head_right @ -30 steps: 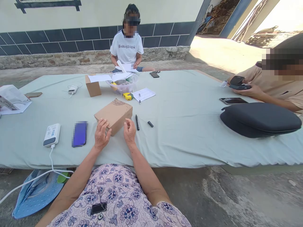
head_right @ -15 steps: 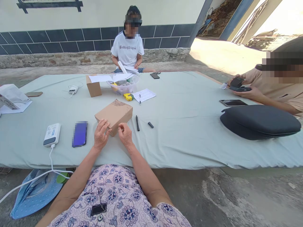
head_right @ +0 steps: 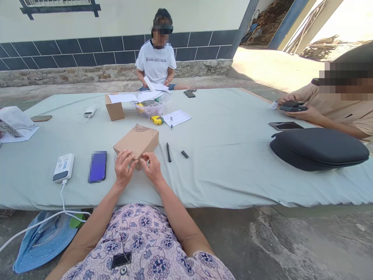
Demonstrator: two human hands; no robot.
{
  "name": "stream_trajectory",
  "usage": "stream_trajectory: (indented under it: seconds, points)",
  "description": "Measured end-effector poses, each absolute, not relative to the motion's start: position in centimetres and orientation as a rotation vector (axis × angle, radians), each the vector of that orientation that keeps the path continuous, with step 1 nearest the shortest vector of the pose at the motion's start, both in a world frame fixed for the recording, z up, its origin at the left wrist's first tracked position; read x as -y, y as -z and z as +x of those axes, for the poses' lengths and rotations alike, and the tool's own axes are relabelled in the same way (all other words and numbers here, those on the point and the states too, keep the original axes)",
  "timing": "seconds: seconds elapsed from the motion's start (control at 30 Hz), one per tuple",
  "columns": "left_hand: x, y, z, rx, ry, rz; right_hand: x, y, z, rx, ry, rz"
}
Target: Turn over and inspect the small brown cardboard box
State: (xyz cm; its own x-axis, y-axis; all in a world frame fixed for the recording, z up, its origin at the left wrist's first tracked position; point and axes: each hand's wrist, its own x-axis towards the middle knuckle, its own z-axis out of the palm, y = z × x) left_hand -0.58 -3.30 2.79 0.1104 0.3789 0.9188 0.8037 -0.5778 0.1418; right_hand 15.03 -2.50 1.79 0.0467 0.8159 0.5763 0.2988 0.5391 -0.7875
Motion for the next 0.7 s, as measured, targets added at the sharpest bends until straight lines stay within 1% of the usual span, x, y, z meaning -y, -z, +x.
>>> stream_trajectory:
  seconds: [0.13,0.27,0.5,0.7]
  points:
    - [3.30,-2.90,-0.63,1.140,1.489,-2.019,2.20,-1.51,15.10,1.439,-0.502,-1.145]
    - [3.30,-2.99,-0.72,1.126,1.500,-2.035,1.97,-1.41,15.17,1.379,-0.569,-1.305]
    - [3.38,-3.54,-0.87,1.118,1.597,-2.068,2.15,-1.56,15.02,1.398,-0.785,-1.283]
    - [3.44,-3.74,-0.90,1.123,1.592,-2.075,2.36,-2.05,15.11,1.386,-0.748,-1.402]
